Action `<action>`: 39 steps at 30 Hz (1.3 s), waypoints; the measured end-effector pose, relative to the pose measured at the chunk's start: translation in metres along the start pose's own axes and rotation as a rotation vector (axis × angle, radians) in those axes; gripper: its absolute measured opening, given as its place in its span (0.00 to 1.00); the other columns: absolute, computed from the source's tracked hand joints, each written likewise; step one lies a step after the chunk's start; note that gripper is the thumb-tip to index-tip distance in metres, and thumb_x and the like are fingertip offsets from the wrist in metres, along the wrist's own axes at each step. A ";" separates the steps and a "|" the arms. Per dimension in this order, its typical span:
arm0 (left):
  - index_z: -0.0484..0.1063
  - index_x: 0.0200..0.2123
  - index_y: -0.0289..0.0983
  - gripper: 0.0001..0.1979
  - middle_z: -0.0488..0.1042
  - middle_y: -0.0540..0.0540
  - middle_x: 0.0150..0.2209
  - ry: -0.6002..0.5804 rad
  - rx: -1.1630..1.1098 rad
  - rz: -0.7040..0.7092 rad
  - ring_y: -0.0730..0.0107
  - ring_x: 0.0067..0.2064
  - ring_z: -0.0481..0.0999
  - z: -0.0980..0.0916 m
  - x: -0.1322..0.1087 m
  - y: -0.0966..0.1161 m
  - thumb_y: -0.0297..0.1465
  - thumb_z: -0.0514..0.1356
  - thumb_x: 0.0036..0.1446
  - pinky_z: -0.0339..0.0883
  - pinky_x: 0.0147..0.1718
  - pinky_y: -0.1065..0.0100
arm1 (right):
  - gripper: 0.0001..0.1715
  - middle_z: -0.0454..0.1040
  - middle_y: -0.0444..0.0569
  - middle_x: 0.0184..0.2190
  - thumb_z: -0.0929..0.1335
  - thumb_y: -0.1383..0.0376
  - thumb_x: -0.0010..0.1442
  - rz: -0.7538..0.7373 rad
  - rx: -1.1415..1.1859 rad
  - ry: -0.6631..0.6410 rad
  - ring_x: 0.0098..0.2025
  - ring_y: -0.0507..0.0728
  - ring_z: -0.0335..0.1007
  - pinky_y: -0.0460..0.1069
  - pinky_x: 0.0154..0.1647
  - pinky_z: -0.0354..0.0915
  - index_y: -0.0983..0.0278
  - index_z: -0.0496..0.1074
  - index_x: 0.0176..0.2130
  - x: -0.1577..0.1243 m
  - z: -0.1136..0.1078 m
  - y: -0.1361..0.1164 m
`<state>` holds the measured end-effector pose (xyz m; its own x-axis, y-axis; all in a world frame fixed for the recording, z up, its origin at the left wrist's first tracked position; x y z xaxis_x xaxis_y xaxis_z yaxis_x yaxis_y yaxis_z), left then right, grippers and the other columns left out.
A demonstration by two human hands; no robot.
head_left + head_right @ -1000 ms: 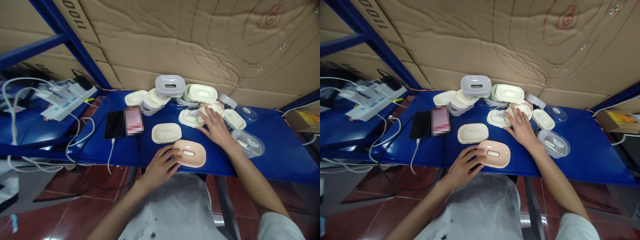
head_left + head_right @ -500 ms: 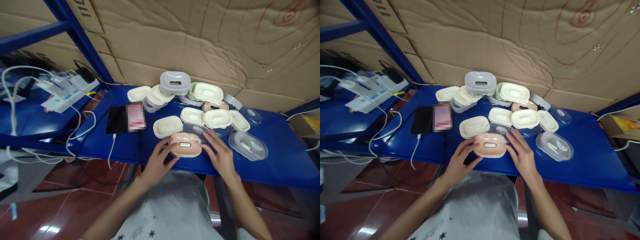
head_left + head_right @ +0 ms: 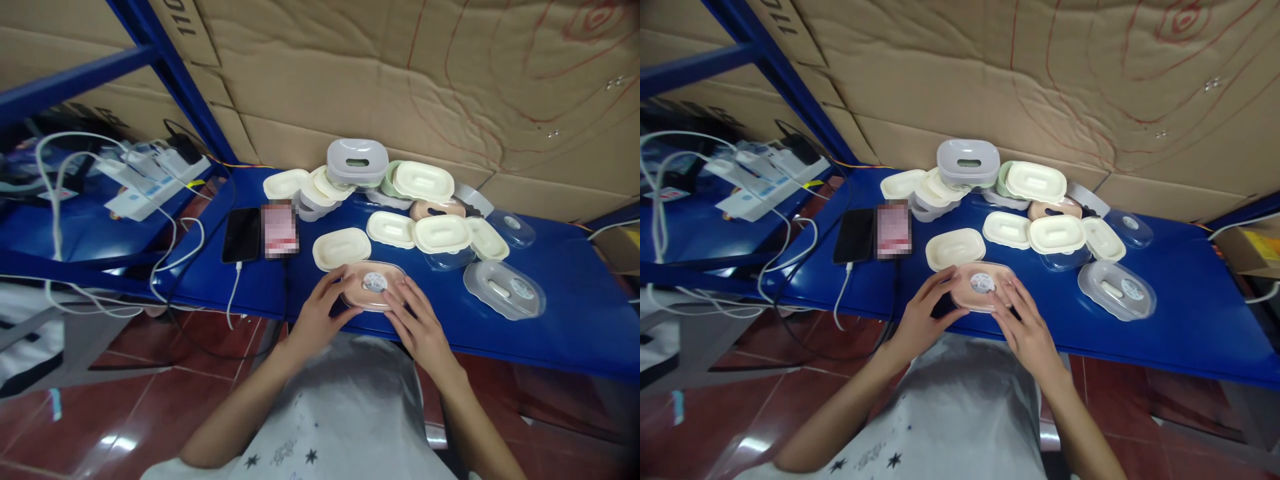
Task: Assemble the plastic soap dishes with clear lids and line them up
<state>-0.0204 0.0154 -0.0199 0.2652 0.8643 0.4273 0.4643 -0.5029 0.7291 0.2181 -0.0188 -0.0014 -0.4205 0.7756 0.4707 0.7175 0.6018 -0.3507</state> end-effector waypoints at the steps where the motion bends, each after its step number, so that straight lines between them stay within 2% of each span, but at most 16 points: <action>1: 0.68 0.66 0.46 0.27 0.70 0.39 0.68 -0.003 0.000 -0.009 0.55 0.70 0.72 0.000 0.000 0.000 0.36 0.69 0.67 0.70 0.68 0.51 | 0.45 0.62 0.50 0.74 0.67 0.73 0.72 -0.004 0.005 -0.004 0.78 0.68 0.54 0.70 0.72 0.67 0.48 0.52 0.78 0.000 0.000 0.000; 5: 0.69 0.65 0.46 0.27 0.70 0.39 0.68 -0.025 -0.004 -0.044 0.53 0.69 0.72 0.001 0.001 -0.002 0.36 0.70 0.66 0.71 0.67 0.49 | 0.42 0.65 0.54 0.72 0.70 0.69 0.72 0.014 0.024 0.004 0.77 0.69 0.56 0.71 0.71 0.67 0.48 0.55 0.77 0.004 0.002 0.004; 9: 0.70 0.65 0.47 0.24 0.72 0.40 0.66 -0.093 -0.021 0.006 0.55 0.68 0.74 0.002 0.002 -0.001 0.35 0.68 0.68 0.72 0.66 0.49 | 0.40 0.63 0.56 0.71 0.71 0.64 0.72 0.057 0.024 0.002 0.78 0.72 0.52 0.74 0.71 0.65 0.47 0.58 0.75 0.000 -0.002 0.014; 12: 0.64 0.70 0.50 0.27 0.72 0.41 0.67 -0.183 0.007 0.038 0.56 0.67 0.74 0.005 0.000 0.001 0.35 0.65 0.71 0.74 0.65 0.49 | 0.39 0.66 0.55 0.68 0.70 0.65 0.71 0.064 -0.012 -0.004 0.77 0.72 0.55 0.74 0.70 0.66 0.46 0.59 0.75 -0.020 -0.016 0.024; 14: 0.62 0.72 0.50 0.29 0.72 0.41 0.67 -0.204 0.065 0.039 0.55 0.67 0.74 0.008 -0.002 0.003 0.35 0.64 0.71 0.74 0.64 0.48 | 0.40 0.67 0.55 0.66 0.71 0.65 0.71 0.095 -0.080 0.011 0.75 0.73 0.58 0.75 0.69 0.67 0.45 0.60 0.74 -0.039 -0.031 0.031; 20: 0.74 0.62 0.45 0.17 0.77 0.41 0.62 -0.154 0.179 0.121 0.55 0.61 0.79 0.012 -0.002 0.008 0.33 0.62 0.72 0.77 0.59 0.49 | 0.38 0.69 0.58 0.64 0.72 0.60 0.69 0.324 -0.360 0.167 0.68 0.76 0.66 0.75 0.65 0.68 0.47 0.62 0.73 -0.091 -0.070 0.047; 24: 0.77 0.57 0.42 0.13 0.78 0.40 0.60 -0.148 0.209 0.145 0.55 0.59 0.80 0.013 0.000 0.011 0.32 0.62 0.72 0.77 0.58 0.50 | 0.41 0.61 0.66 0.71 0.74 0.51 0.66 0.427 -0.545 0.257 0.71 0.80 0.61 0.75 0.65 0.66 0.57 0.65 0.72 -0.103 -0.082 0.057; 27: 0.77 0.56 0.41 0.12 0.78 0.40 0.60 -0.146 0.232 0.154 0.55 0.59 0.80 0.013 0.000 0.011 0.32 0.62 0.72 0.77 0.57 0.50 | 0.48 0.51 0.67 0.77 0.70 0.40 0.66 0.489 -0.630 0.197 0.77 0.83 0.48 0.81 0.71 0.52 0.60 0.62 0.73 -0.101 -0.089 0.068; 29: 0.77 0.56 0.41 0.12 0.78 0.40 0.60 -0.148 0.240 0.159 0.55 0.59 0.80 0.013 -0.001 0.011 0.32 0.61 0.72 0.77 0.57 0.50 | 0.51 0.50 0.64 0.78 0.65 0.34 0.67 0.518 -0.605 0.095 0.78 0.82 0.45 0.83 0.72 0.46 0.58 0.58 0.75 -0.097 -0.093 0.079; 32: 0.77 0.56 0.41 0.12 0.78 0.39 0.60 -0.146 0.238 0.167 0.55 0.60 0.80 0.013 -0.001 0.012 0.32 0.61 0.73 0.77 0.57 0.50 | 0.51 0.56 0.61 0.77 0.60 0.31 0.68 0.519 -0.546 -0.007 0.77 0.79 0.52 0.82 0.72 0.48 0.55 0.58 0.75 -0.095 -0.100 0.093; 34: 0.78 0.56 0.41 0.12 0.78 0.39 0.60 -0.150 0.237 0.164 0.55 0.59 0.80 0.012 -0.001 0.012 0.32 0.60 0.73 0.77 0.57 0.50 | 0.51 0.58 0.60 0.76 0.61 0.31 0.67 0.518 -0.537 -0.008 0.76 0.78 0.55 0.79 0.71 0.52 0.55 0.60 0.75 -0.097 -0.105 0.098; 39: 0.77 0.55 0.41 0.11 0.77 0.39 0.61 -0.157 0.250 0.169 0.55 0.59 0.80 0.012 -0.002 0.012 0.32 0.60 0.73 0.77 0.57 0.51 | 0.51 0.59 0.60 0.76 0.62 0.31 0.66 0.569 -0.528 0.009 0.75 0.79 0.56 0.77 0.67 0.61 0.54 0.60 0.74 -0.121 -0.118 0.111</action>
Point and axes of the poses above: each hand's wrist, its own x-axis towards the middle knuckle, its own z-axis out of the palm, y = z × x, the point moved 3 cm from there along x, towards the middle knuckle
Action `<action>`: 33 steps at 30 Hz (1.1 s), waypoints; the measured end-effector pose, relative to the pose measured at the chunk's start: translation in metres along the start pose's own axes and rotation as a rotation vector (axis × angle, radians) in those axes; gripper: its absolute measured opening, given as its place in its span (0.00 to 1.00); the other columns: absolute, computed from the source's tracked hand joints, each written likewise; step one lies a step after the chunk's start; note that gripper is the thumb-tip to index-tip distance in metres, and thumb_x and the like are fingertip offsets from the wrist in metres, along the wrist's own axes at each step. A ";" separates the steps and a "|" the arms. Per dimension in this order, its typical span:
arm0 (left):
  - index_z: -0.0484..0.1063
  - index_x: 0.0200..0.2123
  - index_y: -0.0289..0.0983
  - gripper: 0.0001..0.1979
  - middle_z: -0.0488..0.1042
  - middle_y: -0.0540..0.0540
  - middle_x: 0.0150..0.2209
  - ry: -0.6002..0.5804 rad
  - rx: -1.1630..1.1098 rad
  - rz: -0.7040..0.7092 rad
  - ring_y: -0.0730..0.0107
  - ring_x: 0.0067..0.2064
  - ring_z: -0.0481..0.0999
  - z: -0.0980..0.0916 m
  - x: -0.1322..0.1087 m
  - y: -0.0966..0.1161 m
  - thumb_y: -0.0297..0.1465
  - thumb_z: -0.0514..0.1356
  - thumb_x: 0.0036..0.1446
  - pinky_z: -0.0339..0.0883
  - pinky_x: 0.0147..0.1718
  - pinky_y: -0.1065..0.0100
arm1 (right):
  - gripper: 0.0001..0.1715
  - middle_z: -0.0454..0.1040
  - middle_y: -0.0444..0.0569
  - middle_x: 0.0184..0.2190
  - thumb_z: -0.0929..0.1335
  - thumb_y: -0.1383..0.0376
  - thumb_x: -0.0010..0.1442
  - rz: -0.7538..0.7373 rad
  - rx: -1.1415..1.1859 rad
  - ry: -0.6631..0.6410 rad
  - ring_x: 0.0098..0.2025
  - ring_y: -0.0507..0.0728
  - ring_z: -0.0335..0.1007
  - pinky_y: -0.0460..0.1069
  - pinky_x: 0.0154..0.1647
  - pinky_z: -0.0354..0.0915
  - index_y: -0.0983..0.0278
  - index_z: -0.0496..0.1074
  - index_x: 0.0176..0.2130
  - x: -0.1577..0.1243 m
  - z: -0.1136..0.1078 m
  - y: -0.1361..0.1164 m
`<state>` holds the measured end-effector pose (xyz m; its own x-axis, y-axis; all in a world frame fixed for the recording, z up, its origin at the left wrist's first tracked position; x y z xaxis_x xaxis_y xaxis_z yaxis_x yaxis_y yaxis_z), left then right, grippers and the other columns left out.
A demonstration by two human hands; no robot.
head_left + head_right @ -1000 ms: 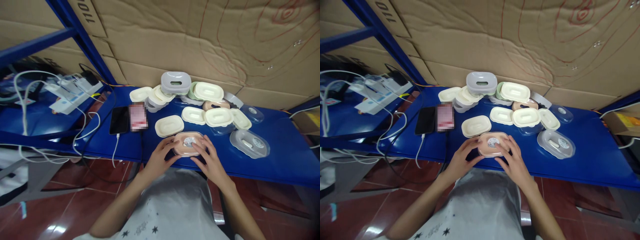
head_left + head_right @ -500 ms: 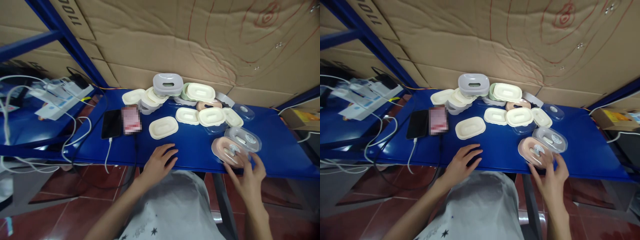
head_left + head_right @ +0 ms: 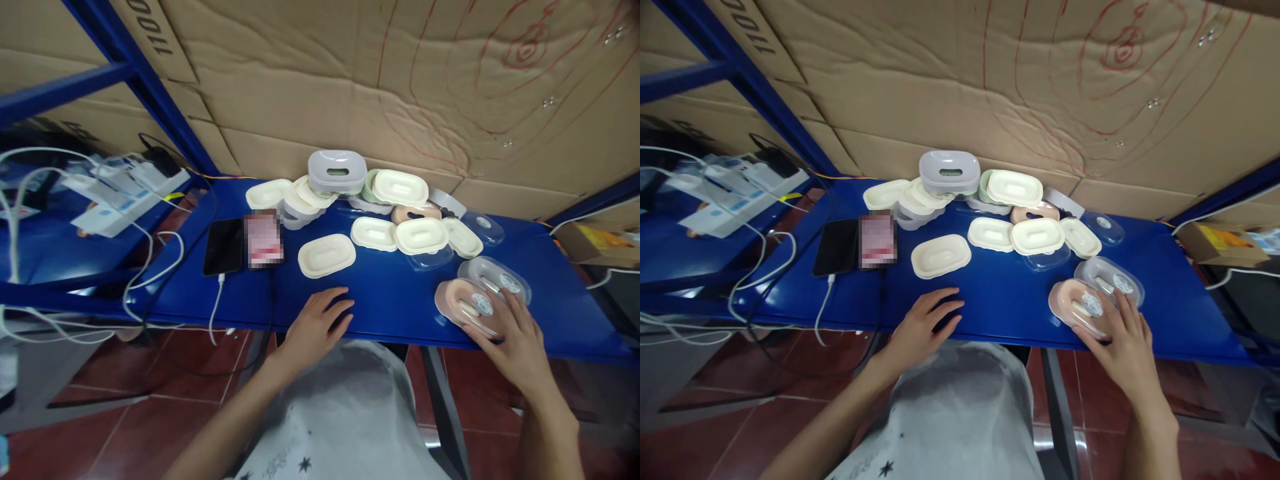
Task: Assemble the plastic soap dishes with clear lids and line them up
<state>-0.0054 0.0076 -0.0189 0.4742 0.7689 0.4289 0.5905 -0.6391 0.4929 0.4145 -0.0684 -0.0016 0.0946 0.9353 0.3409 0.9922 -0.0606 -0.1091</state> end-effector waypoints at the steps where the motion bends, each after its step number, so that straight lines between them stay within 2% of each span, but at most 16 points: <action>1: 0.77 0.56 0.41 0.12 0.76 0.39 0.61 0.012 -0.001 0.005 0.55 0.60 0.79 -0.001 0.000 0.000 0.32 0.60 0.73 0.77 0.58 0.51 | 0.51 0.59 0.60 0.75 0.62 0.30 0.66 0.014 0.000 0.000 0.75 0.79 0.56 0.77 0.66 0.62 0.54 0.60 0.75 -0.002 0.000 0.010; 4: 0.75 0.59 0.42 0.14 0.73 0.38 0.65 0.076 0.006 0.010 0.54 0.64 0.75 -0.005 0.001 0.000 0.32 0.60 0.73 0.74 0.62 0.50 | 0.52 0.61 0.61 0.74 0.63 0.29 0.64 0.048 -0.011 0.015 0.75 0.80 0.57 0.77 0.64 0.64 0.53 0.61 0.74 -0.002 0.000 0.047; 6: 0.73 0.62 0.42 0.17 0.69 0.37 0.69 0.115 0.063 -0.023 0.49 0.68 0.72 -0.009 0.003 -0.004 0.31 0.60 0.72 0.70 0.64 0.46 | 0.54 0.62 0.66 0.73 0.63 0.28 0.63 0.071 -0.034 0.031 0.74 0.82 0.57 0.78 0.64 0.62 0.54 0.63 0.74 0.005 0.000 0.070; 9: 0.67 0.69 0.43 0.25 0.63 0.34 0.73 0.131 0.197 -0.116 0.38 0.72 0.66 -0.013 0.007 -0.014 0.33 0.62 0.71 0.66 0.65 0.38 | 0.60 0.60 0.74 0.72 0.63 0.27 0.61 0.100 -0.067 0.052 0.74 0.86 0.54 0.82 0.64 0.54 0.58 0.60 0.76 0.025 0.000 0.079; 11: 0.64 0.72 0.42 0.29 0.62 0.33 0.74 0.123 0.248 -0.159 0.33 0.73 0.63 -0.013 0.010 -0.020 0.35 0.63 0.71 0.64 0.66 0.35 | 0.59 0.58 0.74 0.74 0.64 0.30 0.63 0.084 -0.034 0.082 0.76 0.86 0.51 0.83 0.66 0.50 0.60 0.55 0.77 0.043 0.000 0.064; 13: 0.64 0.71 0.42 0.28 0.67 0.34 0.71 0.097 0.255 -0.169 0.34 0.73 0.64 -0.011 0.011 -0.023 0.36 0.62 0.71 0.63 0.66 0.34 | 0.53 0.55 0.70 0.76 0.64 0.35 0.68 0.031 0.039 0.112 0.77 0.82 0.48 0.81 0.70 0.49 0.60 0.54 0.78 0.063 0.002 0.035; 17: 0.69 0.66 0.41 0.21 0.74 0.38 0.66 0.065 0.228 -0.157 0.40 0.71 0.66 -0.011 0.012 -0.022 0.33 0.60 0.72 0.65 0.66 0.37 | 0.39 0.56 0.63 0.77 0.64 0.45 0.73 -0.113 0.113 0.135 0.78 0.77 0.49 0.78 0.74 0.47 0.59 0.61 0.74 0.098 0.014 -0.031; 20: 0.71 0.62 0.40 0.17 0.75 0.39 0.63 0.079 0.198 -0.131 0.43 0.70 0.68 -0.014 0.011 -0.020 0.31 0.60 0.72 0.68 0.66 0.41 | 0.32 0.60 0.60 0.75 0.63 0.51 0.76 -0.225 0.113 0.104 0.77 0.72 0.54 0.74 0.74 0.51 0.58 0.63 0.72 0.111 0.029 -0.062; 23: 0.74 0.57 0.39 0.13 0.77 0.40 0.59 0.082 0.176 -0.102 0.46 0.68 0.70 -0.014 0.010 -0.020 0.30 0.60 0.72 0.70 0.66 0.44 | 0.30 0.64 0.59 0.73 0.61 0.54 0.77 -0.279 0.087 0.050 0.75 0.70 0.58 0.71 0.74 0.53 0.58 0.63 0.72 0.113 0.040 -0.077; 27: 0.75 0.54 0.39 0.10 0.78 0.40 0.57 0.090 0.169 -0.087 0.48 0.67 0.71 -0.014 0.009 -0.019 0.29 0.60 0.72 0.71 0.65 0.46 | 0.29 0.69 0.59 0.69 0.62 0.54 0.77 -0.332 0.069 0.019 0.69 0.69 0.65 0.68 0.69 0.58 0.57 0.65 0.71 0.104 0.045 -0.091; 30: 0.76 0.54 0.39 0.10 0.78 0.40 0.57 0.100 0.174 -0.092 0.48 0.67 0.72 -0.014 0.009 -0.019 0.29 0.60 0.72 0.72 0.65 0.46 | 0.25 0.76 0.59 0.60 0.64 0.55 0.76 -0.356 0.058 0.052 0.61 0.69 0.70 0.68 0.66 0.58 0.58 0.70 0.67 0.096 0.044 -0.107; 33: 0.76 0.55 0.40 0.11 0.76 0.38 0.61 0.113 0.192 -0.105 0.47 0.68 0.72 -0.013 0.009 -0.018 0.29 0.60 0.72 0.72 0.64 0.46 | 0.19 0.80 0.55 0.53 0.63 0.62 0.77 -0.436 0.108 0.032 0.56 0.65 0.74 0.66 0.66 0.57 0.58 0.74 0.62 0.083 0.044 -0.132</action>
Point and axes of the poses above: each hand's wrist, its own x-axis towards the middle knuckle, its own z-axis out of the palm, y = z × x, the point moved 3 cm from there along x, towards the middle knuckle
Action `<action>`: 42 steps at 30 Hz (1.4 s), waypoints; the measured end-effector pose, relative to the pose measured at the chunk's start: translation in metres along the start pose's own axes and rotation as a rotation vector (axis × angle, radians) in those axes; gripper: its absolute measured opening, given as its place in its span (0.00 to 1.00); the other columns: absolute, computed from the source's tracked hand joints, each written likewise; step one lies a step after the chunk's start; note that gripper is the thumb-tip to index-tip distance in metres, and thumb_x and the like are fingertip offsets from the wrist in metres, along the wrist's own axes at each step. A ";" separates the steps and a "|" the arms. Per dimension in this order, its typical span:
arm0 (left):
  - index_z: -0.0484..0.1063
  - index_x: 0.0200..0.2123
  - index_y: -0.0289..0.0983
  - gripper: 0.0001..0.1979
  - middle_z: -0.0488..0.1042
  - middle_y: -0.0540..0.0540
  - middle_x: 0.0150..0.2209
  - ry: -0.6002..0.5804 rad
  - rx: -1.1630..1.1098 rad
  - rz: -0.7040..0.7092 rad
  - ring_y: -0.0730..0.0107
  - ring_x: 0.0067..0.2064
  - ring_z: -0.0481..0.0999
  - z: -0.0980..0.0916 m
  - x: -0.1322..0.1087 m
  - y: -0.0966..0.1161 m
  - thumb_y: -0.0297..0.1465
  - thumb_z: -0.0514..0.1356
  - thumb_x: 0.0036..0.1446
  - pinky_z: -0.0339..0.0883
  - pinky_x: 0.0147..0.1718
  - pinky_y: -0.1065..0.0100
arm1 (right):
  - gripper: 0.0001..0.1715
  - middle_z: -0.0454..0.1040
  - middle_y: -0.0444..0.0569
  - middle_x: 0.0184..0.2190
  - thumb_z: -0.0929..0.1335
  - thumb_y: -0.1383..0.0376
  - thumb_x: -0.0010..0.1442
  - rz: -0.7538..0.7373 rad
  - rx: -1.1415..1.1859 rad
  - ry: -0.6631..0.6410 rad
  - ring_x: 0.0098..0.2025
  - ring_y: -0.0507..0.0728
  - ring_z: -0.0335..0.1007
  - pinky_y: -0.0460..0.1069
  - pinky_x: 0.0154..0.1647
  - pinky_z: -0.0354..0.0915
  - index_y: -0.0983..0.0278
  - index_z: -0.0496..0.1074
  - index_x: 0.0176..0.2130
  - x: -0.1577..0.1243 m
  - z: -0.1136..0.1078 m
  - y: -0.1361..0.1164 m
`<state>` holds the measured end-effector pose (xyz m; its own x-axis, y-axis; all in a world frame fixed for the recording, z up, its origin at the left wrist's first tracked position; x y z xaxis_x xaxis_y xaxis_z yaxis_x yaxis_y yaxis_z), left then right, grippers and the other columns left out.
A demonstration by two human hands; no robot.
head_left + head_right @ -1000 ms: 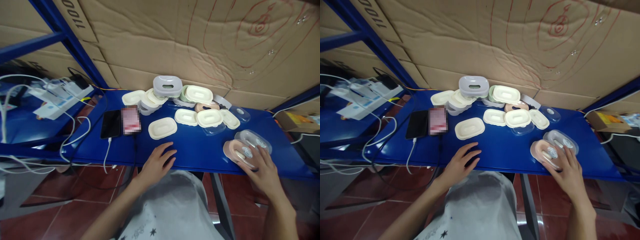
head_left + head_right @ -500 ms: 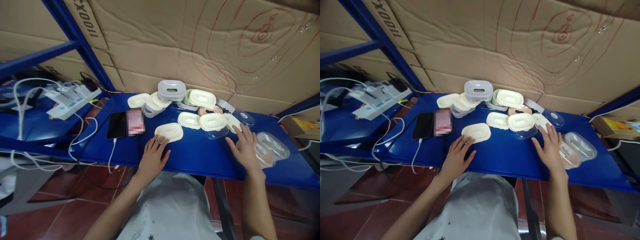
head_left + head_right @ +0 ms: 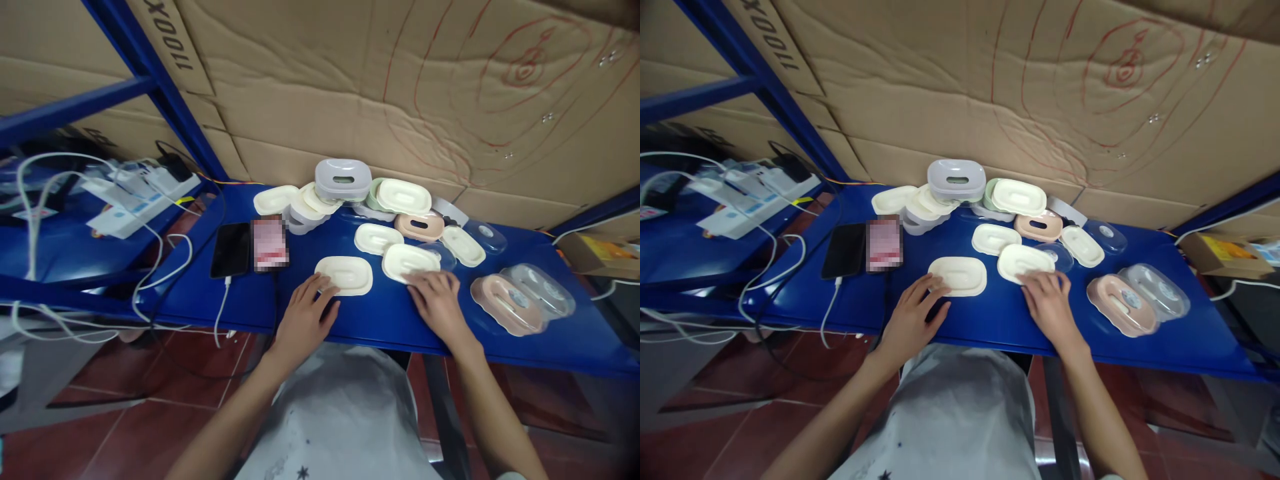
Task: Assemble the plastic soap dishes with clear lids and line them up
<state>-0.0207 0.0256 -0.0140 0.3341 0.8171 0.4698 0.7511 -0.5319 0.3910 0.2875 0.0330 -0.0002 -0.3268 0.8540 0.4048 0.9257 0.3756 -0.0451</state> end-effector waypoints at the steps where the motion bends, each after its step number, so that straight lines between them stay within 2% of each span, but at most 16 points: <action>1: 0.76 0.56 0.39 0.13 0.74 0.37 0.64 0.006 0.020 -0.012 0.46 0.69 0.71 0.001 0.000 0.000 0.30 0.60 0.72 0.71 0.65 0.44 | 0.18 0.81 0.54 0.52 0.63 0.64 0.77 -0.035 0.036 -0.019 0.56 0.64 0.75 0.66 0.66 0.56 0.58 0.75 0.61 0.000 0.001 -0.010; 4: 0.71 0.65 0.37 0.21 0.65 0.31 0.72 0.019 0.107 -0.067 0.36 0.73 0.64 0.004 -0.002 -0.002 0.33 0.61 0.71 0.66 0.67 0.37 | 0.19 0.82 0.53 0.53 0.63 0.64 0.78 -0.159 0.177 -0.101 0.55 0.61 0.76 0.63 0.66 0.58 0.58 0.73 0.63 0.005 -0.002 -0.034; 6: 0.66 0.70 0.35 0.27 0.58 0.28 0.75 0.018 0.142 -0.086 0.32 0.75 0.59 0.006 -0.002 -0.003 0.35 0.61 0.71 0.64 0.67 0.35 | 0.19 0.82 0.51 0.53 0.63 0.62 0.78 -0.236 0.278 -0.141 0.54 0.60 0.77 0.60 0.63 0.62 0.58 0.73 0.63 0.016 -0.008 -0.036; 8: 0.62 0.73 0.36 0.29 0.56 0.29 0.76 0.010 0.144 -0.069 0.33 0.76 0.58 0.006 -0.002 -0.002 0.35 0.60 0.72 0.64 0.68 0.36 | 0.18 0.82 0.51 0.55 0.64 0.61 0.77 -0.249 0.324 -0.116 0.56 0.60 0.76 0.58 0.61 0.65 0.57 0.75 0.61 0.037 -0.016 -0.022; 10: 0.60 0.74 0.38 0.28 0.56 0.32 0.77 -0.021 0.119 0.003 0.38 0.76 0.58 0.006 0.000 0.003 0.32 0.57 0.74 0.63 0.69 0.38 | 0.18 0.82 0.52 0.55 0.63 0.59 0.77 -0.181 0.264 -0.049 0.58 0.62 0.76 0.58 0.60 0.66 0.59 0.78 0.57 0.064 -0.018 0.005; 12: 0.58 0.75 0.40 0.28 0.56 0.37 0.77 -0.098 0.073 0.131 0.45 0.77 0.58 0.006 0.003 0.012 0.29 0.54 0.75 0.62 0.70 0.42 | 0.19 0.83 0.54 0.53 0.62 0.59 0.76 -0.084 0.129 -0.014 0.58 0.64 0.76 0.59 0.60 0.64 0.61 0.80 0.53 0.089 -0.012 0.036; 14: 0.56 0.76 0.41 0.28 0.55 0.39 0.78 -0.197 0.038 0.248 0.48 0.77 0.57 0.007 0.006 0.022 0.31 0.54 0.76 0.61 0.71 0.44 | 0.20 0.82 0.58 0.55 0.62 0.59 0.75 0.003 0.018 0.017 0.59 0.67 0.74 0.61 0.61 0.62 0.62 0.79 0.55 0.106 -0.001 0.063; 18: 0.60 0.73 0.41 0.26 0.61 0.39 0.75 -0.298 0.017 0.286 0.47 0.75 0.59 0.010 0.012 0.031 0.35 0.56 0.76 0.60 0.71 0.41 | 0.21 0.83 0.60 0.54 0.62 0.59 0.75 0.069 -0.021 0.077 0.57 0.68 0.76 0.66 0.63 0.58 0.63 0.79 0.54 0.111 0.023 0.091; 22: 0.72 0.62 0.42 0.15 0.73 0.39 0.60 -0.250 -0.034 0.246 0.52 0.63 0.72 0.008 0.010 0.030 0.32 0.57 0.75 0.64 0.67 0.43 | 0.21 0.85 0.57 0.49 0.61 0.58 0.76 0.062 0.001 0.120 0.52 0.66 0.78 0.65 0.63 0.59 0.62 0.81 0.50 0.101 0.026 0.094; 25: 0.75 0.50 0.39 0.07 0.73 0.40 0.51 -0.167 -0.081 0.199 0.55 0.54 0.74 0.006 0.006 0.028 0.31 0.60 0.72 0.70 0.60 0.48 | 0.22 0.84 0.58 0.49 0.61 0.56 0.77 0.040 0.027 0.176 0.53 0.66 0.78 0.64 0.63 0.60 0.63 0.80 0.50 0.096 0.013 0.082; 30: 0.75 0.46 0.39 0.05 0.73 0.40 0.53 -0.109 -0.172 0.163 0.56 0.54 0.75 0.007 0.001 0.023 0.28 0.65 0.68 0.74 0.56 0.53 | 0.17 0.84 0.53 0.48 0.65 0.56 0.76 -0.094 0.164 0.195 0.50 0.62 0.79 0.58 0.55 0.69 0.61 0.80 0.51 0.085 -0.017 0.041; 32: 0.74 0.50 0.40 0.09 0.73 0.40 0.55 -0.108 -0.187 0.146 0.55 0.56 0.76 0.008 0.000 0.021 0.28 0.65 0.67 0.74 0.57 0.51 | 0.14 0.84 0.52 0.47 0.67 0.58 0.75 -0.141 0.240 0.190 0.49 0.62 0.79 0.58 0.53 0.71 0.60 0.79 0.52 0.073 -0.025 0.019; 35: 0.68 0.61 0.41 0.22 0.71 0.38 0.60 -0.100 -0.218 0.105 0.51 0.61 0.75 0.007 0.000 0.019 0.28 0.66 0.67 0.75 0.60 0.49 | 0.11 0.84 0.50 0.46 0.69 0.62 0.73 -0.201 0.318 0.175 0.48 0.62 0.79 0.60 0.54 0.71 0.57 0.79 0.53 0.046 -0.030 -0.017; 37: 0.63 0.67 0.42 0.28 0.68 0.36 0.65 -0.107 -0.242 0.082 0.49 0.66 0.72 0.006 0.000 0.019 0.28 0.66 0.67 0.74 0.63 0.48 | 0.14 0.84 0.49 0.47 0.70 0.65 0.72 -0.219 0.373 0.175 0.48 0.62 0.80 0.62 0.56 0.71 0.55 0.77 0.55 0.026 -0.028 -0.039; 40: 0.58 0.70 0.43 0.32 0.63 0.35 0.69 -0.105 -0.266 0.066 0.48 0.71 0.67 0.006 -0.001 0.018 0.28 0.65 0.67 0.71 0.67 0.46 | 0.21 0.84 0.49 0.48 0.70 0.67 0.71 -0.187 0.436 0.188 0.51 0.64 0.81 0.64 0.57 0.72 0.52 0.74 0.61 0.004 -0.022 -0.058; 42: 0.59 0.69 0.43 0.31 0.63 0.35 0.70 -0.085 -0.290 0.050 0.48 0.71 0.67 0.007 -0.001 0.016 0.27 0.64 0.67 0.72 0.67 0.46 | 0.22 0.84 0.49 0.48 0.69 0.68 0.71 -0.162 0.452 0.199 0.49 0.64 0.82 0.66 0.57 0.72 0.51 0.73 0.62 -0.003 -0.019 -0.063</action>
Point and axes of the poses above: each hand's wrist, its own x-axis towards the middle knuckle, its own z-axis out of the palm, y = z × x, the point moved 3 cm from there along x, towards the middle knuckle
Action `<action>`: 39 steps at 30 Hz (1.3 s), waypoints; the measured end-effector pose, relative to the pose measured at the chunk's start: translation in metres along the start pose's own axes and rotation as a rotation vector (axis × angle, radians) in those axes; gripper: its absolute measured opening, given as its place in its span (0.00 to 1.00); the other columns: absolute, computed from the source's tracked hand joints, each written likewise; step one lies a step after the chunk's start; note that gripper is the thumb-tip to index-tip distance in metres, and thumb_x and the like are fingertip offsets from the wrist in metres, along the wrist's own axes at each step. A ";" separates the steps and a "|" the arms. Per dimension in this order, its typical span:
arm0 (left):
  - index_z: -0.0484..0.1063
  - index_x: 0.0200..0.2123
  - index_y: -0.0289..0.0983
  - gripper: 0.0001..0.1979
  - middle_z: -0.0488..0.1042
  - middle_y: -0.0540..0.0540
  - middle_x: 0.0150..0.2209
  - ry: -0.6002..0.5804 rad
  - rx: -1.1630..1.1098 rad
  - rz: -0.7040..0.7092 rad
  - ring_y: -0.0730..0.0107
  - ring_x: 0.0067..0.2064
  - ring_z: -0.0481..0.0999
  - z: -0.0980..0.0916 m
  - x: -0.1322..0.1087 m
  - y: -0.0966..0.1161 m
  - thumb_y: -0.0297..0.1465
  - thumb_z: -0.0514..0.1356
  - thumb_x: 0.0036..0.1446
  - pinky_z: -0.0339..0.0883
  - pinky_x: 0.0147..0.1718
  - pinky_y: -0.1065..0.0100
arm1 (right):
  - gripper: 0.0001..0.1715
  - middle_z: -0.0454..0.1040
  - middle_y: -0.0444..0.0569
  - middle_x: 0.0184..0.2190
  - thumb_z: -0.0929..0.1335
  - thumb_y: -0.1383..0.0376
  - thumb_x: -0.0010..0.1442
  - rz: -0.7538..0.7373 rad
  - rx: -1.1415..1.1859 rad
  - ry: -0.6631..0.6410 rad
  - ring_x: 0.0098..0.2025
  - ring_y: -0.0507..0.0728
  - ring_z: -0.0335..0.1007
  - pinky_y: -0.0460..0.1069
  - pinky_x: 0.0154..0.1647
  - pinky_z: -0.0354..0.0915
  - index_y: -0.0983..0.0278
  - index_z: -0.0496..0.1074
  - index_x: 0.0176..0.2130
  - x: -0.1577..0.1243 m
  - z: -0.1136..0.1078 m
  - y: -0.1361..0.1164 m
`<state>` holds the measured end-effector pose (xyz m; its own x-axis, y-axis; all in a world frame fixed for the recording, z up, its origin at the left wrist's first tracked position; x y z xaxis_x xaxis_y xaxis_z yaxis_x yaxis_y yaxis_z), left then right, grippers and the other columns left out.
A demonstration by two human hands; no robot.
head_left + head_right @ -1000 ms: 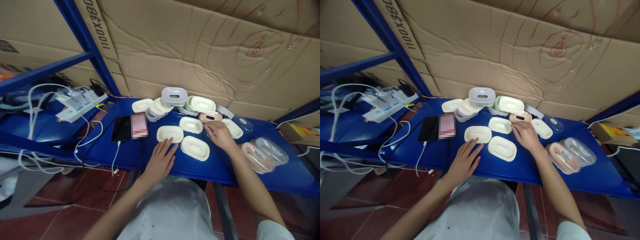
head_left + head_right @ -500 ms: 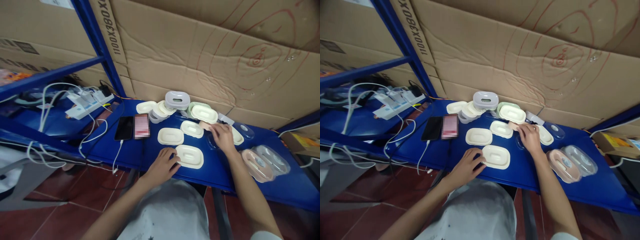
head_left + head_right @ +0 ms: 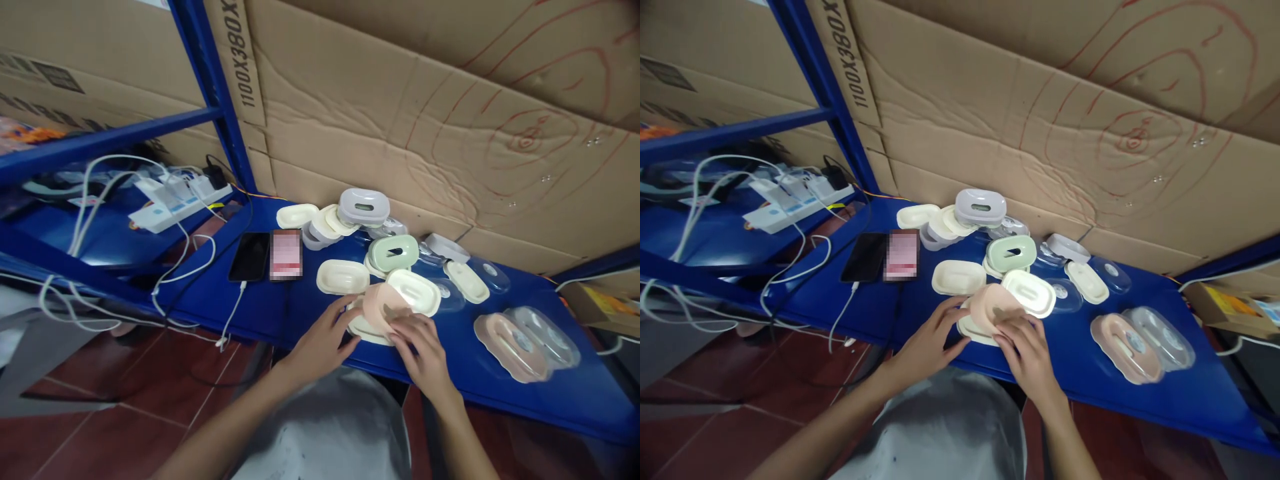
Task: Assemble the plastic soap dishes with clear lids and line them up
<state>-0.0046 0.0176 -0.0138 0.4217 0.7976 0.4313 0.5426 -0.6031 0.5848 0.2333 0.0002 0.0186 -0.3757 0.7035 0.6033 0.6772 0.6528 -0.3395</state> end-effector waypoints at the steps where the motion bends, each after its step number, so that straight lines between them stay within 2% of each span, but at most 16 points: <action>1: 0.59 0.68 0.43 0.30 0.63 0.35 0.69 0.012 -0.015 -0.008 0.49 0.71 0.67 0.000 0.000 -0.001 0.27 0.65 0.67 0.72 0.66 0.46 | 0.22 0.84 0.50 0.47 0.69 0.68 0.72 0.006 0.000 0.007 0.48 0.64 0.82 0.66 0.57 0.73 0.51 0.74 0.61 -0.001 0.001 0.000; 6: 0.56 0.72 0.47 0.34 0.57 0.35 0.74 -0.010 -0.059 -0.031 0.50 0.73 0.65 0.001 0.001 -0.004 0.27 0.64 0.68 0.74 0.65 0.49 | 0.17 0.83 0.51 0.48 0.68 0.69 0.72 -0.013 0.009 -0.021 0.51 0.64 0.80 0.64 0.55 0.75 0.53 0.77 0.56 0.001 0.012 -0.003; 9: 0.63 0.70 0.47 0.29 0.56 0.38 0.76 -0.028 -0.021 0.035 0.49 0.75 0.63 0.000 0.003 -0.001 0.29 0.63 0.70 0.71 0.68 0.48 | 0.18 0.82 0.52 0.50 0.67 0.69 0.73 -0.036 0.021 -0.117 0.54 0.64 0.79 0.64 0.58 0.75 0.53 0.77 0.58 0.003 0.023 -0.008; 12: 0.70 0.64 0.43 0.20 0.61 0.38 0.74 -0.032 0.043 0.094 0.48 0.76 0.60 -0.001 0.006 0.002 0.30 0.63 0.71 0.65 0.71 0.44 | 0.20 0.80 0.52 0.57 0.68 0.66 0.73 -0.078 -0.015 -0.213 0.63 0.64 0.75 0.66 0.67 0.68 0.54 0.74 0.62 0.002 0.029 -0.012; 15: 0.71 0.62 0.40 0.18 0.65 0.38 0.72 -0.062 0.060 0.083 0.49 0.76 0.60 -0.001 0.009 0.003 0.32 0.63 0.72 0.67 0.71 0.45 | 0.24 0.76 0.53 0.64 0.68 0.63 0.74 -0.069 -0.092 -0.246 0.70 0.65 0.69 0.70 0.73 0.60 0.54 0.70 0.67 -0.001 0.030 -0.008; 21: 0.72 0.61 0.40 0.16 0.70 0.39 0.69 -0.068 0.074 0.135 0.50 0.76 0.61 -0.002 0.010 0.004 0.32 0.61 0.72 0.67 0.70 0.43 | 0.28 0.71 0.52 0.69 0.67 0.62 0.75 -0.033 -0.112 -0.282 0.72 0.65 0.66 0.69 0.72 0.62 0.51 0.67 0.70 -0.010 0.019 0.007; 26: 0.73 0.60 0.42 0.17 0.71 0.39 0.67 -0.064 0.032 0.124 0.48 0.73 0.64 -0.004 0.006 0.004 0.32 0.64 0.69 0.67 0.70 0.43 | 0.31 0.65 0.54 0.73 0.69 0.56 0.72 0.160 -0.363 -0.087 0.75 0.75 0.59 0.77 0.72 0.55 0.48 0.67 0.71 -0.022 -0.015 0.044; 29: 0.73 0.61 0.45 0.21 0.68 0.40 0.69 -0.067 -0.015 0.104 0.49 0.72 0.66 -0.006 0.005 0.005 0.30 0.66 0.65 0.70 0.68 0.45 | 0.33 0.59 0.56 0.76 0.69 0.53 0.72 0.243 -0.487 -0.079 0.76 0.77 0.55 0.80 0.70 0.53 0.48 0.65 0.72 -0.036 -0.027 0.069; 32: 0.73 0.60 0.46 0.20 0.67 0.41 0.69 -0.063 -0.050 0.102 0.50 0.71 0.66 -0.006 0.005 0.005 0.30 0.65 0.66 0.70 0.68 0.46 | 0.29 0.66 0.56 0.72 0.68 0.55 0.74 0.221 -0.428 -0.120 0.75 0.73 0.58 0.75 0.70 0.60 0.50 0.66 0.71 -0.042 -0.027 0.080; 35: 0.74 0.57 0.44 0.16 0.68 0.41 0.68 -0.063 -0.058 0.114 0.50 0.72 0.65 -0.006 0.004 0.006 0.31 0.65 0.66 0.70 0.68 0.46 | 0.25 0.72 0.54 0.68 0.66 0.59 0.75 0.162 -0.294 -0.170 0.73 0.68 0.64 0.72 0.72 0.61 0.52 0.69 0.68 -0.033 -0.020 0.076; 37: 0.75 0.56 0.44 0.16 0.69 0.40 0.67 -0.091 -0.053 0.127 0.50 0.72 0.65 -0.006 0.004 0.006 0.31 0.65 0.66 0.70 0.68 0.46 | 0.24 0.70 0.53 0.70 0.64 0.61 0.76 0.121 -0.255 -0.207 0.73 0.66 0.64 0.73 0.74 0.57 0.52 0.70 0.68 -0.019 -0.016 0.072; 39: 0.75 0.55 0.43 0.15 0.70 0.40 0.67 -0.110 -0.046 0.137 0.50 0.72 0.65 -0.006 0.004 0.007 0.31 0.65 0.66 0.71 0.67 0.46 | 0.26 0.63 0.52 0.74 0.64 0.60 0.76 0.103 -0.312 -0.215 0.76 0.68 0.58 0.75 0.75 0.52 0.50 0.69 0.69 -0.006 -0.014 0.071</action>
<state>-0.0032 0.0171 -0.0042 0.5680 0.7003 0.4324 0.4421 -0.7027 0.5574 0.2929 0.0383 0.0011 -0.3972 0.8254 0.4011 0.8659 0.4819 -0.1343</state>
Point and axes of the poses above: each hand's wrist, its own x-axis towards the middle knuckle, its own z-axis out of the palm, y = z × x, the point moved 3 cm from there along x, towards the middle knuckle
